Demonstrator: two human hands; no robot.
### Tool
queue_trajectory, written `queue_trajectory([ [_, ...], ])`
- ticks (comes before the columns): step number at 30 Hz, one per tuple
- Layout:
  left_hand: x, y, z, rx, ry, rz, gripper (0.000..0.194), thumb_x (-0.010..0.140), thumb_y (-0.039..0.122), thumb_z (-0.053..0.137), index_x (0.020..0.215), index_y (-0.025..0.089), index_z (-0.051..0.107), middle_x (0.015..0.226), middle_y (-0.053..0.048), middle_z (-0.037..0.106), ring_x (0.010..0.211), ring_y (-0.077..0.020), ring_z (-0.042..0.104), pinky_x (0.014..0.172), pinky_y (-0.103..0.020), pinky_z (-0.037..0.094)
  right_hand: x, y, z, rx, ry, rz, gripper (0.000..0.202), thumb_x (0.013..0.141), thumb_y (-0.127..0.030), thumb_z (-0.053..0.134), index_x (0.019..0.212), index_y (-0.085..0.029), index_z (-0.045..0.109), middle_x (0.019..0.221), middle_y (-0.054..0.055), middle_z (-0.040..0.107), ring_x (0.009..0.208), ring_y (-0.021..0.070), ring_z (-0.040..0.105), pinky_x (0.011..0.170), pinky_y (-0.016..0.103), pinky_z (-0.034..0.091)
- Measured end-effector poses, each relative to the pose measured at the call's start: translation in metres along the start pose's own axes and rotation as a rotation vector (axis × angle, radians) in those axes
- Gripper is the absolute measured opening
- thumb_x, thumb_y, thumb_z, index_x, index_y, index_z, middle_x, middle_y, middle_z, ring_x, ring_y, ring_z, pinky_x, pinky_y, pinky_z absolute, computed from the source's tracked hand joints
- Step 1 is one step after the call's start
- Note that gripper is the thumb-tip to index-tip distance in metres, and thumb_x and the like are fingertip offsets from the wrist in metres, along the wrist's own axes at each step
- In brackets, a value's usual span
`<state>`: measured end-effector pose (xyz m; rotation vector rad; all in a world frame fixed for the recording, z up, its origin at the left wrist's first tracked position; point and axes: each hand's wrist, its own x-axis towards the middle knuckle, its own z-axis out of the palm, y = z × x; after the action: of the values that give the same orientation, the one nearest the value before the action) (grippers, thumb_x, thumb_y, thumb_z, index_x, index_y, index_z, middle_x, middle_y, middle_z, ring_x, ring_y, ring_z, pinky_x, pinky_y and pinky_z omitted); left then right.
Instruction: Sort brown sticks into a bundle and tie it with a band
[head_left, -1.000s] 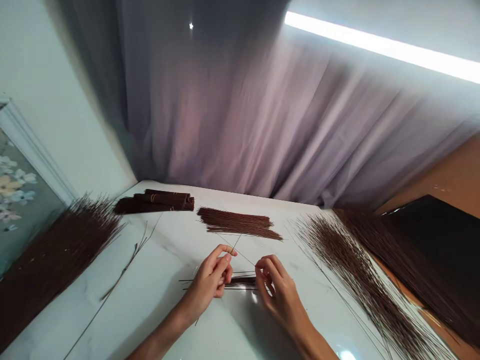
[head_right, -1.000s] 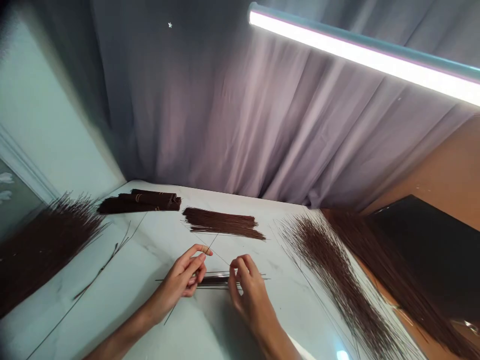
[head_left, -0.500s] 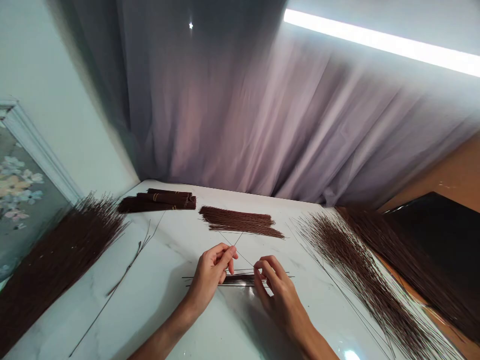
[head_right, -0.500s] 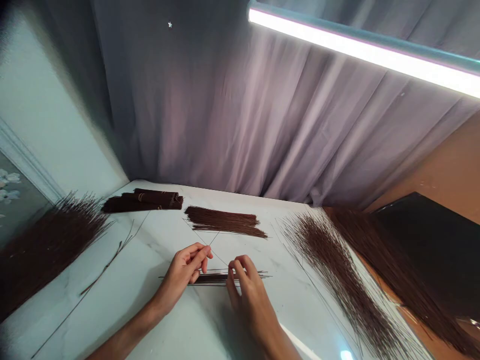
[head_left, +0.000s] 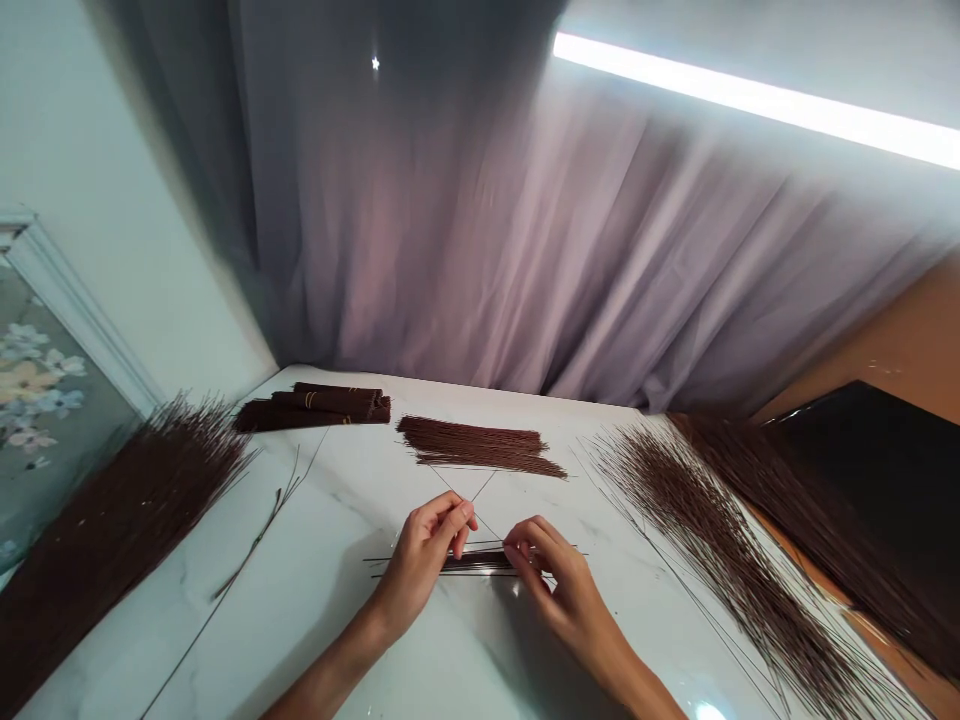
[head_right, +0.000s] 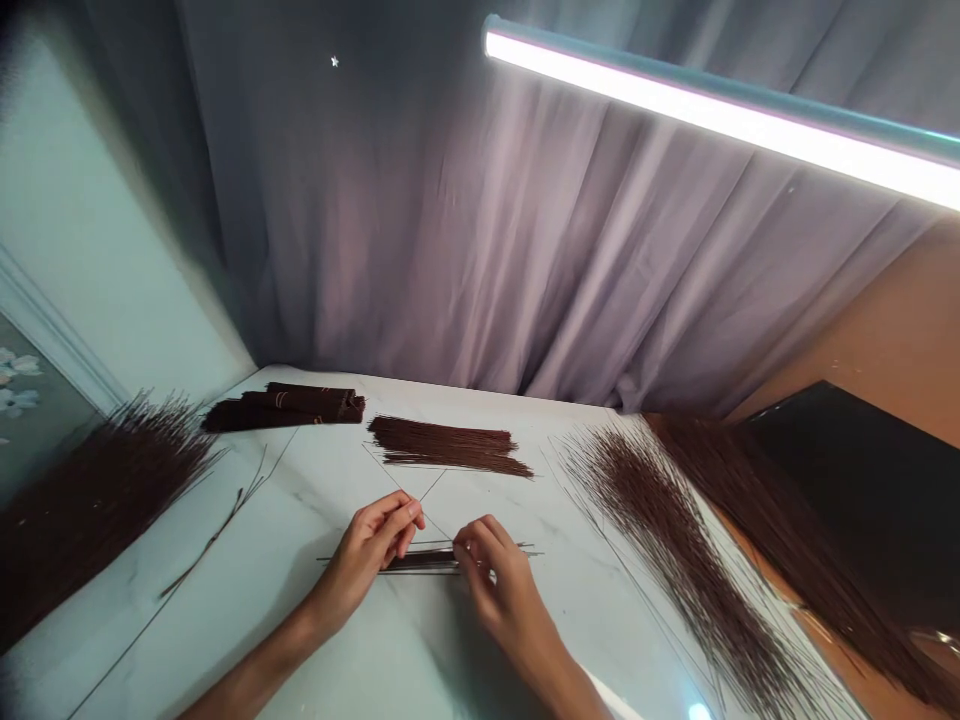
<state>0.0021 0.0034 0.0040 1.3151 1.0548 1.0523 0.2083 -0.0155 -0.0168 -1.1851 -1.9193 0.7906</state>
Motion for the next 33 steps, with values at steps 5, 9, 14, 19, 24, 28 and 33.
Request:
queue_trajectory([
  [5,-0.017,0.010,0.007,0.130,-0.359,0.001,0.034,0.099,0.040,0.053,0.076,0.017,0.063,0.058,0.004,0.051,0.061,-0.0119,0.045,0.064,-0.024,0.034,0.040,-0.018,-0.046,0.084,-0.302,0.010,0.027,0.103,-0.040,0.050,0.088,-0.019,0.060,0.079,0.001,0.061,0.073,0.0155,0.055,0.066,0.026,0.045],
  [9,-0.008,0.011,0.006,0.126,-0.285,0.009,0.036,0.098,0.041,0.052,0.071,0.018,0.058,0.060,0.004,0.050,0.062,-0.0126,0.043,0.063,-0.024,0.032,0.028,-0.044,-0.044,-0.215,-0.037,-0.272,0.019,0.104,-0.025,0.048,0.091,-0.021,0.062,0.083,0.004,0.061,0.077,0.0174,0.055,0.072,0.030,0.045],
  [14,-0.008,0.019,0.001,-0.047,-0.165,-0.088,0.032,0.095,0.043,0.054,0.076,0.019,0.061,0.057,0.005,0.045,0.057,-0.0118,0.037,0.059,-0.023,0.030,-0.018,-0.022,-0.007,-0.099,0.023,-0.175,0.022,0.105,-0.023,0.040,0.096,-0.021,0.061,0.080,0.004,0.064,0.068,0.0153,0.058,0.060,0.026,0.045],
  [19,-0.026,0.007,0.013,0.162,-0.446,-0.036,0.034,0.096,0.039,0.054,0.071,0.018,0.062,0.056,0.005,0.049,0.057,-0.0123,0.041,0.060,-0.025,0.030,0.019,-0.019,-0.039,-0.108,-0.211,-0.125,0.023,0.104,-0.031,0.049,0.090,-0.020,0.064,0.081,0.002,0.067,0.072,0.0147,0.059,0.063,0.025,0.046],
  [24,-0.006,0.002,0.010,0.173,-0.138,0.001,0.038,0.098,0.045,0.049,0.070,0.020,0.055,0.059,0.005,0.042,0.061,-0.0135,0.040,0.062,-0.025,0.030,-0.005,-0.032,-0.018,-0.237,0.064,-0.288,0.023,0.104,-0.017,0.040,0.095,-0.021,0.061,0.083,0.005,0.063,0.075,0.0165,0.057,0.067,0.028,0.045],
  [28,-0.010,0.009,0.005,0.066,-0.178,0.014,0.036,0.099,0.045,0.050,0.077,0.019,0.060,0.058,0.005,0.046,0.061,-0.0138,0.042,0.065,-0.025,0.032,-0.022,-0.013,-0.004,-0.048,-0.007,-0.068,0.023,0.105,-0.028,0.043,0.090,-0.020,0.059,0.076,0.001,0.063,0.064,0.0136,0.056,0.057,0.024,0.044],
  [33,-0.024,0.006,0.009,0.142,-0.422,-0.049,0.036,0.098,0.043,0.052,0.072,0.019,0.060,0.059,0.004,0.049,0.060,-0.0133,0.044,0.063,-0.025,0.032,0.014,-0.025,-0.034,-0.119,0.000,-0.105,0.023,0.103,-0.031,0.051,0.085,-0.020,0.062,0.077,0.002,0.064,0.069,0.0153,0.057,0.062,0.026,0.045],
])
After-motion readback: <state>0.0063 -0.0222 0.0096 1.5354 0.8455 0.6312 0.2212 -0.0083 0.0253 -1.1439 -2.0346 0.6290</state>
